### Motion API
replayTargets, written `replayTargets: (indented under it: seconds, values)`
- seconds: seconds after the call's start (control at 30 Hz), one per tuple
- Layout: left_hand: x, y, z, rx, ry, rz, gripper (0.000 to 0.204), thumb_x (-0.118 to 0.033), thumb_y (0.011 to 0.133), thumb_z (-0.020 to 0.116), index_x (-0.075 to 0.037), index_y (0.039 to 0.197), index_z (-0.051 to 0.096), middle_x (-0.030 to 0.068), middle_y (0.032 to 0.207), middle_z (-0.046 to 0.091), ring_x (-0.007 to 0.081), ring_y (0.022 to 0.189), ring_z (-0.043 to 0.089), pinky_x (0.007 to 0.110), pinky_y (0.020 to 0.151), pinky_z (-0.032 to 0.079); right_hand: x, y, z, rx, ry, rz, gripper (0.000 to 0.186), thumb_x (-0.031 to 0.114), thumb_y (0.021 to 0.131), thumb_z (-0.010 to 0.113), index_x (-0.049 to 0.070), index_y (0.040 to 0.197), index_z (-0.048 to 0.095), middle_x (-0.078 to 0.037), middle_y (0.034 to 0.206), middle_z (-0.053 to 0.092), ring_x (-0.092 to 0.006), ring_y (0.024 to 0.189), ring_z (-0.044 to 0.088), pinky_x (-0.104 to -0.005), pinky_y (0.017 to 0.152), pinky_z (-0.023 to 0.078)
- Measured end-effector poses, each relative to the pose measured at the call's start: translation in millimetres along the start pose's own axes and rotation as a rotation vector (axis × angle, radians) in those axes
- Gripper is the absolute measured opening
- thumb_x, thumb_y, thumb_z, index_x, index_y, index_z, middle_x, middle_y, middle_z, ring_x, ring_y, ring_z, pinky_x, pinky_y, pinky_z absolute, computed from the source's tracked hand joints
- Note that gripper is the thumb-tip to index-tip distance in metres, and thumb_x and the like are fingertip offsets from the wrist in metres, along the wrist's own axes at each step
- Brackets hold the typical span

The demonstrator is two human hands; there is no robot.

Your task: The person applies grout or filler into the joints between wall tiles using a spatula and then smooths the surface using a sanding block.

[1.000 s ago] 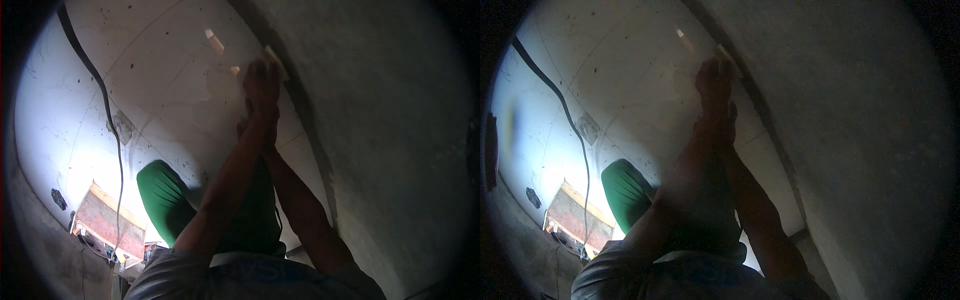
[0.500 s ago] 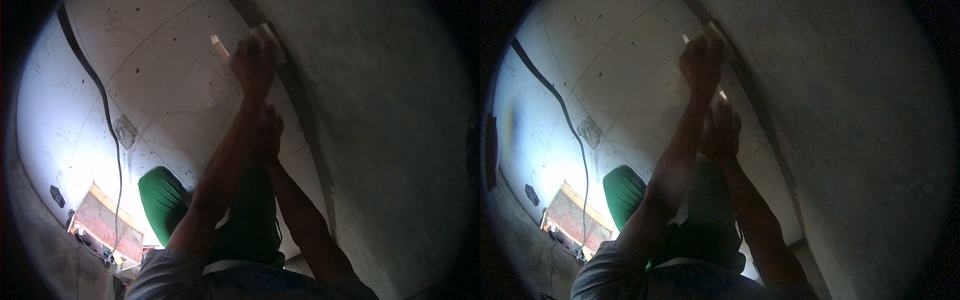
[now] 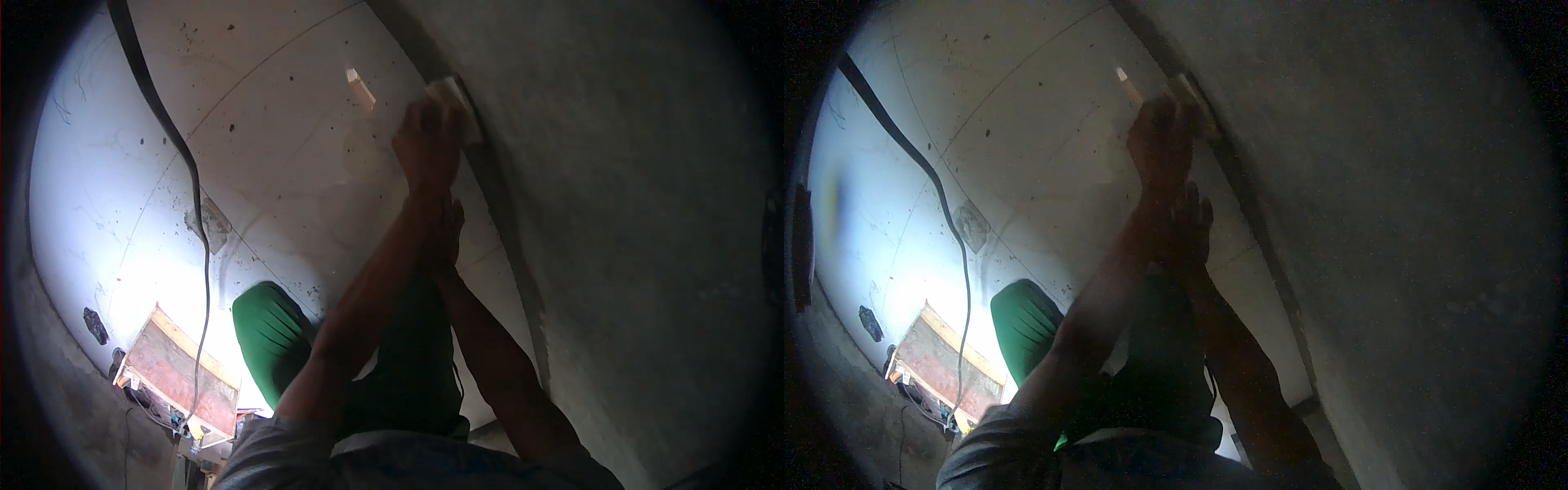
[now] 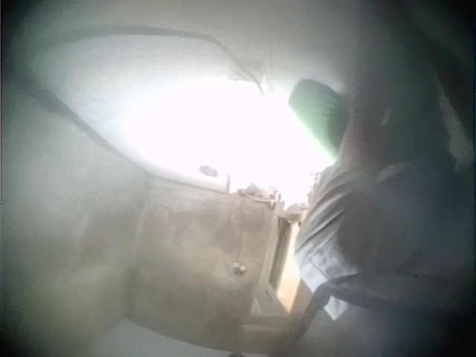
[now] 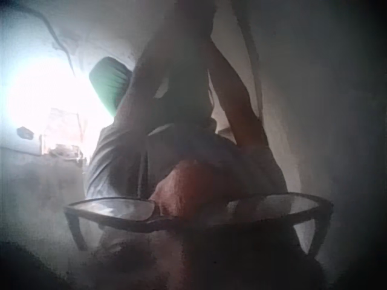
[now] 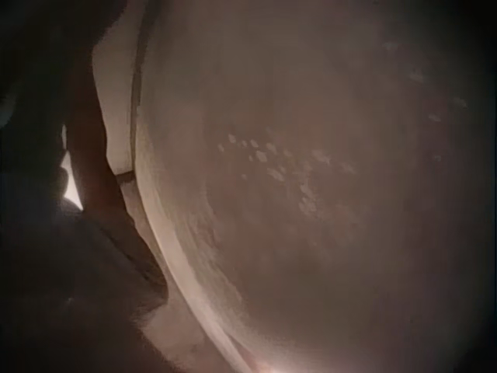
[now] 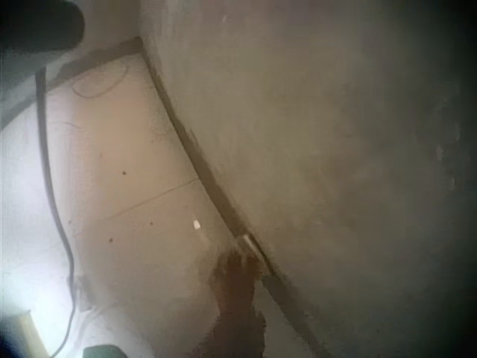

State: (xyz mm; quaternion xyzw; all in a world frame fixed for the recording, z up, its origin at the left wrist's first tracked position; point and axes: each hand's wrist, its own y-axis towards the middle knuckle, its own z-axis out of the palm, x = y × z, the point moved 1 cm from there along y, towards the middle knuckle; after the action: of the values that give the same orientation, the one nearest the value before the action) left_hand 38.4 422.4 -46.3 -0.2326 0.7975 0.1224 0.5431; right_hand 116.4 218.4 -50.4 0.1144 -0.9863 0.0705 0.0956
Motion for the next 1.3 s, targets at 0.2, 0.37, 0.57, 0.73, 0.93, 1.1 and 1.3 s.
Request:
replayTargets:
  seconds: [0.2, 0.37, 0.57, 0.73, 0.93, 1.1, 1.3]
  values:
    - [-46, 28, -28, 0.190, 0.031, -0.067, 0.037, -0.040, 0.099, 0.073, -0.005, 0.107, 0.072, 0.0189, 0.107, 0.075, 0.0361, 0.097, 0.072, 0.051, 0.085, 0.055, 2, -2, 11, -0.167, 0.024, -0.015, 0.082, 0.046, 0.101, 0.059, 0.009, 0.169, 0.032, -0.025, 0.172, 0.031, -0.0459, 0.160, 0.026, -0.0668, 0.126, 0.024]
    - [-59, -86, -25, 0.156, -0.089, -0.165, 0.052, -0.040, 0.096, 0.079, 0.000, 0.127, 0.068, 0.0236, 0.114, 0.075, 0.0400, 0.109, 0.074, 0.049, 0.097, 0.056, 3, -10, 19, 0.176, 0.976, 0.357, 0.085, 0.037, 0.100, 0.061, 0.004, 0.171, 0.026, -0.027, 0.171, 0.032, -0.0486, 0.157, 0.030, -0.0591, 0.127, 0.027]
    - [-32, -103, -16, 0.229, 0.006, -0.119, 0.048, -0.037, 0.097, 0.077, -0.001, 0.128, 0.067, 0.0242, 0.115, 0.073, 0.0439, 0.120, 0.069, 0.051, 0.107, 0.051, 0, -10, 13, -0.010, 0.236, 0.017, 0.084, 0.028, 0.099, 0.061, -0.001, 0.169, 0.025, -0.029, 0.170, 0.033, -0.0458, 0.159, 0.028, -0.0567, 0.128, 0.029]
    - [-34, -111, -12, 0.472, 0.537, 0.114, 0.039, -0.034, 0.098, 0.074, 0.000, 0.117, 0.067, 0.0227, 0.106, 0.073, 0.0424, 0.102, 0.071, 0.054, 0.088, 0.054, 4, -17, 20, -0.076, 0.127, -0.022, 0.080, 0.030, 0.099, 0.061, 0.001, 0.167, 0.031, -0.026, 0.171, 0.030, -0.0421, 0.160, 0.027, -0.0551, 0.128, 0.030]
    - [6, -163, 14, 0.135, -0.024, 0.024, 0.036, -0.036, 0.099, 0.072, 0.000, 0.103, 0.070, 0.0206, 0.086, 0.070, 0.0402, 0.085, 0.070, 0.051, 0.079, 0.054, 0, -14, 22, -0.005, 0.348, 0.057, 0.077, 0.032, 0.096, 0.061, 0.001, 0.163, 0.040, -0.028, 0.169, 0.031, -0.0492, 0.157, 0.027, -0.0573, 0.128, 0.027]
    - [-11, -216, 0, 0.326, 0.232, 0.115, 0.029, -0.031, 0.105, 0.065, -0.003, 0.115, 0.069, 0.0188, 0.096, 0.072, 0.0370, 0.086, 0.071, 0.047, 0.083, 0.054, -2, -12, 19, -0.178, -0.051, -0.038, 0.086, 0.043, 0.095, 0.062, 0.002, 0.167, 0.036, -0.027, 0.169, 0.032, -0.0485, 0.157, 0.028, -0.0529, 0.127, 0.029]
    - [31, -114, 21, 0.328, 0.127, -0.035, 0.037, -0.035, 0.110, 0.058, 0.001, 0.111, 0.070, 0.0190, 0.100, 0.071, 0.0429, 0.105, 0.064, 0.056, 0.105, 0.047, -4, -20, 20, -0.032, 0.213, 0.181, 0.083, 0.036, 0.094, 0.062, -0.001, 0.164, 0.039, -0.031, 0.168, 0.033, -0.0532, 0.155, 0.030, -0.0610, 0.128, 0.026]
